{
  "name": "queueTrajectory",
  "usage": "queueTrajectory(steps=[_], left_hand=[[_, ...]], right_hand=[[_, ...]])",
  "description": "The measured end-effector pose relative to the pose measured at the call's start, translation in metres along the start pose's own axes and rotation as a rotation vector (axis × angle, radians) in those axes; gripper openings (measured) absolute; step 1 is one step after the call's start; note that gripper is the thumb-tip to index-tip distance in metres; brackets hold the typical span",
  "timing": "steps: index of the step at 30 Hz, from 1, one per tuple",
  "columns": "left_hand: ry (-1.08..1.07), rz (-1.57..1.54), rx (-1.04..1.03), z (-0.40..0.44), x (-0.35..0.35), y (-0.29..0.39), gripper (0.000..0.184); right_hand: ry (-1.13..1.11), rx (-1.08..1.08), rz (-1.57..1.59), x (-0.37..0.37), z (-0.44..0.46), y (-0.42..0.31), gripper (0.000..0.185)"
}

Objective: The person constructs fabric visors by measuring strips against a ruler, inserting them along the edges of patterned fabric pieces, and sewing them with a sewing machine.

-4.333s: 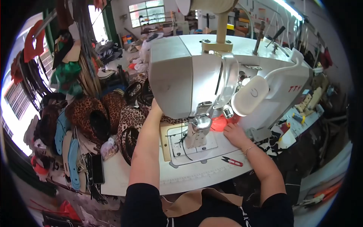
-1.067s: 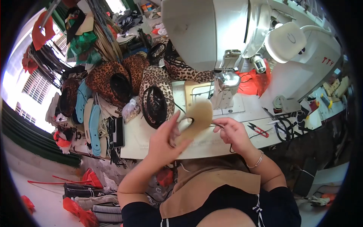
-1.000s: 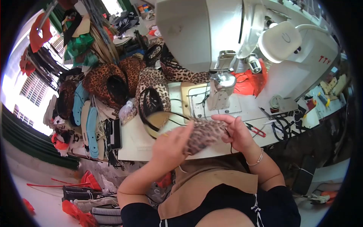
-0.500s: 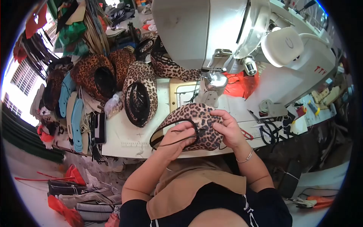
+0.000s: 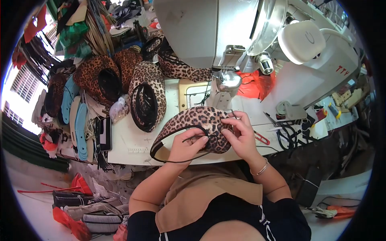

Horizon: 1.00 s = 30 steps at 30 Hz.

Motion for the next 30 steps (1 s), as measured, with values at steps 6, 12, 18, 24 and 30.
queueTrajectory(steps=[6,12,18,24,30], left_hand=[[0.02,0.026,0.018,-0.001,-0.001,0.002,0.016],[0.072,0.219,-0.175,0.008,0.013,0.021,0.011],[0.243,0.819,-0.788,0.118,0.068,0.193,0.016],[0.063,1.185,-0.428,0.321,0.103,0.165,0.025],[0.0,1.288,-0.369,0.429,0.065,-0.004,0.041]], right_hand=[[-0.015,-0.043,-0.016,-0.001,-0.001,0.002,0.028],[-0.005,-0.07,-0.045,0.004,0.0,0.0,0.025],[-0.062,0.045,-0.211,0.034,-0.006,0.012,0.026],[-0.024,-0.416,-0.213,0.073,-0.04,0.024,0.021],[0.345,-0.155,-0.678,0.184,-0.071,-0.056,0.017]])
Point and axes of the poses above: each hand's wrist, its own z-axis towards the middle knuckle, its own x-axis out of the back of the hand, y = z × x, the point moved 9 cm from there along z, towards the middle knuckle, and after that the axes turned 11 degrees about -x, right-handed, at the moved point
